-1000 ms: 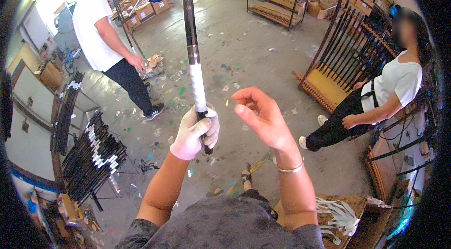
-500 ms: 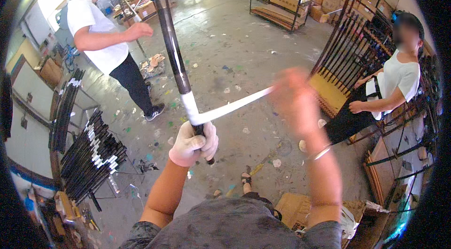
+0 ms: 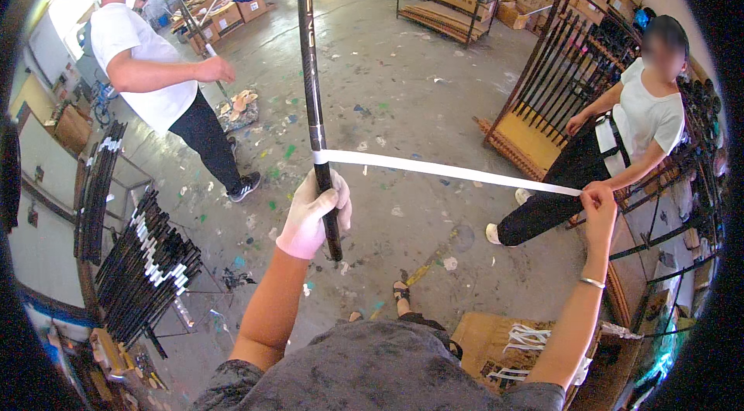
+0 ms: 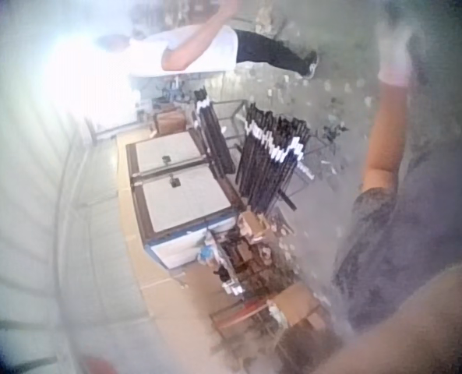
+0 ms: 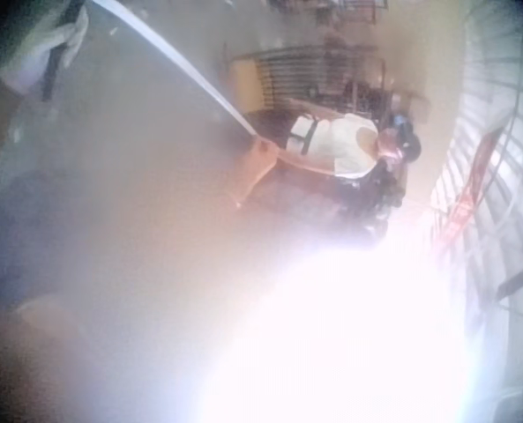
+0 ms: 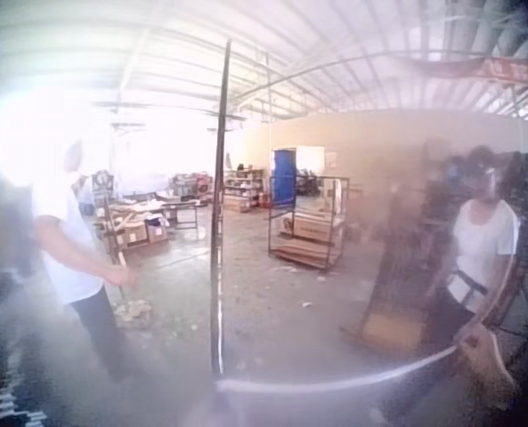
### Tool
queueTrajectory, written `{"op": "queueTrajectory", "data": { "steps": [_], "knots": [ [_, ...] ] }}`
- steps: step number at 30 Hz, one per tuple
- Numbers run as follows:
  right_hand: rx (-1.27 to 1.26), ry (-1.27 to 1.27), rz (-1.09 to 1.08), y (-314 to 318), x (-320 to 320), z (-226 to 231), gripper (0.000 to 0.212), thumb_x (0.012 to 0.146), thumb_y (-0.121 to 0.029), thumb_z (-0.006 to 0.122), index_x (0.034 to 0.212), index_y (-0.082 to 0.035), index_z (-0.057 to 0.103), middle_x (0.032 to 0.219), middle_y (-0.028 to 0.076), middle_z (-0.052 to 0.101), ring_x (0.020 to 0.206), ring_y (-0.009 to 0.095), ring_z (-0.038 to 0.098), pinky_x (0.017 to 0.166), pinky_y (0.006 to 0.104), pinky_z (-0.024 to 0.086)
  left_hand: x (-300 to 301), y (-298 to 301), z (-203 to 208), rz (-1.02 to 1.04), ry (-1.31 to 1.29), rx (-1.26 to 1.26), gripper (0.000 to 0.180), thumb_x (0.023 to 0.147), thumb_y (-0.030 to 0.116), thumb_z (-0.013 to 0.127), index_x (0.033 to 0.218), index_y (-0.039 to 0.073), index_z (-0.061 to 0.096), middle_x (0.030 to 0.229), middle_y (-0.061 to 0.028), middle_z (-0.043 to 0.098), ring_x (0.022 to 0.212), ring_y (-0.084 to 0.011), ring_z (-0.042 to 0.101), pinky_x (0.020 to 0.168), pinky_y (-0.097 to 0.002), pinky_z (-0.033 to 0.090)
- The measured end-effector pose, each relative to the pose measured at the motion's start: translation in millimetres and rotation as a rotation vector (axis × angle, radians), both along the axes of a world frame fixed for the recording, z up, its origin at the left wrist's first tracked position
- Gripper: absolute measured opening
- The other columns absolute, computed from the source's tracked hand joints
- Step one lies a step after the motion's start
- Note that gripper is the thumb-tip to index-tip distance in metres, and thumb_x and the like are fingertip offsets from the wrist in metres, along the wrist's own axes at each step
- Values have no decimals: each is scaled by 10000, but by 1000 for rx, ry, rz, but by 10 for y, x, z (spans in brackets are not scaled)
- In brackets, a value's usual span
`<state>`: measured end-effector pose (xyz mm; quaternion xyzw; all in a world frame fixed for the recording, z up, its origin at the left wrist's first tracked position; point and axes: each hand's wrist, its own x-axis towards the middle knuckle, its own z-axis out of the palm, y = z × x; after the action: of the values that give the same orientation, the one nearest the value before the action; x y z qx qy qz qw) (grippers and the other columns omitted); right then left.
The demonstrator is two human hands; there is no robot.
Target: The person is wrapping white tape around the handle sections of long black poles while working alongside others in a workshop environment.
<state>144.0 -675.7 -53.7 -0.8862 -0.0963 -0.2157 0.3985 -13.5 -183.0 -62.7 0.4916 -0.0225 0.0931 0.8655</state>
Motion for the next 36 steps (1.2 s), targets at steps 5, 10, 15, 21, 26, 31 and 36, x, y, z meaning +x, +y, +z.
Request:
{"op": "queueTrajectory", "data": {
  "steps": [5,10,15,21,26,31,36],
  "knots": [
    [-27,40,-3,85,-310,233,121,831,-47,611,750,-9,530,743,-15,465,668,68,423,611,209,349,132,86,-156,-119,-15,-297,255,890,279,580,926,65,446,673,-22,449,513,-101,436,451,-236,363],
    [-123,10,-43,-224,-455,333,105,786,-17,610,744,-8,515,754,5,462,667,81,431,594,231,359,211,-1,-212,31,9,-94,236,910,291,560,975,85,464,695,-7,444,503,-101,416,444,-247,344],
    [-146,119,-101,-537,-611,122,143,778,-59,619,732,-2,496,664,30,426,620,99,417,551,267,357,281,106,-322,91,125,-157,173,921,253,539,931,105,450,660,11,424,500,-97,427,436,-243,350],
    [-945,227,-143,-1413,-1556,-977,128,731,-53,599,665,9,509,597,130,498,594,282,555,542,399,421,531,-33,-718,57,306,-196,143,924,216,522,880,123,422,639,25,403,482,-79,387,419,-245,324],
    [-282,1173,-18,-761,-2311,-723,100,769,-56,552,714,27,556,576,180,576,524,364,586,468,414,459,872,-543,-966,9,466,-348,173,926,223,519,826,117,426,653,0,440,507,-100,422,453,-266,363],
    [-885,632,-362,-846,-2679,-652,95,739,-72,619,716,6,570,761,192,561,732,365,584,646,433,473,1291,-1184,-1076,-90,630,-680,241,951,242,468,775,79,466,641,-53,495,543,-185,480,520,-345,429],
    [-698,684,-569,-722,-2991,-278,88,682,-37,649,698,10,576,894,179,508,775,362,559,696,439,458,1830,-2151,-963,23,724,-735,155,930,157,498,866,40,419,630,-93,467,553,-230,473,556,-385,442]
  ]
}}
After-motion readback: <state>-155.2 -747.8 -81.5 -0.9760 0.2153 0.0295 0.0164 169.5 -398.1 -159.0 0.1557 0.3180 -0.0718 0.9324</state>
